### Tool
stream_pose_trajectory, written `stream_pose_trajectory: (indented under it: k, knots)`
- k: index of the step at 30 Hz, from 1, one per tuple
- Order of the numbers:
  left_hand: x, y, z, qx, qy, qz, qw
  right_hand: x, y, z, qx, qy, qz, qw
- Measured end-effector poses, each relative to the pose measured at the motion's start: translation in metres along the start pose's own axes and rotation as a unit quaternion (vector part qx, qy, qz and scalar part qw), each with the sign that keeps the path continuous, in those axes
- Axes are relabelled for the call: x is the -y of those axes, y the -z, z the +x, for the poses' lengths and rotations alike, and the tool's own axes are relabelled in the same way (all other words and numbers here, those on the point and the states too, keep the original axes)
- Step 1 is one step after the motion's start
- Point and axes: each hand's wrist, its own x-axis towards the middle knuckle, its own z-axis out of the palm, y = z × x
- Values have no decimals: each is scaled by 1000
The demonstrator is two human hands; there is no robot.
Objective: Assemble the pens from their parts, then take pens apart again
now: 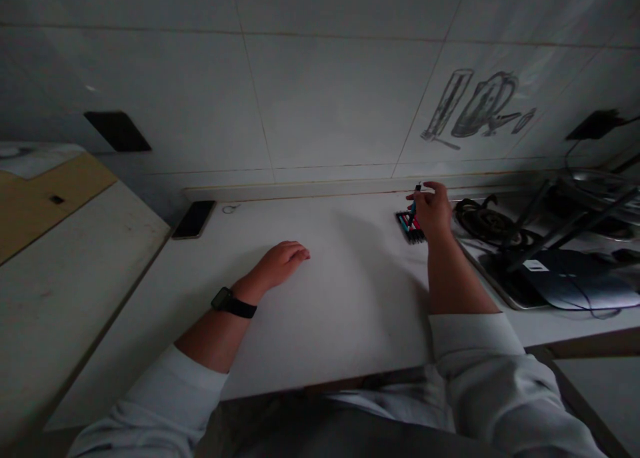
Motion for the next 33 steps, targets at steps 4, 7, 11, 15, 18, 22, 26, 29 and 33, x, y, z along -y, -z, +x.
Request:
stream_pose_trajectory:
  k: [4, 7, 11, 15, 18, 22, 26, 29, 33]
  knots:
    - [2, -1, 0, 0, -9, 4, 1000, -6, -6, -4, 59, 10, -169, 984]
    - [2, -1, 0, 2, -9, 6, 1000, -11, -13, -8, 103, 25, -260, 960]
    - [2, 0, 0, 0, -11, 4, 1000, -15, -22, -13, 137, 15, -342, 929]
    - [3, -1, 0, 3, -10, 2, 1000, -20, -27, -14, 149, 12, -396, 906]
    - [1, -1, 0, 5, -11, 3, 1000, -25, -29, -14, 155, 18, -416, 896]
    - [1, -1, -1, 1, -17, 1, 1000, -29, -31, -13, 160, 23, -434, 886]
    - [2, -2, -1, 1, -12, -5, 1000, -33, -30, -13, 152, 35, -438, 886]
    - [2, -2, 0, 1, -11, -3, 1000, -34, -30, -13, 153, 31, -433, 888]
    - [1, -1, 0, 1, -15, 4, 1000, -32, -29, -14, 150, 29, -435, 887]
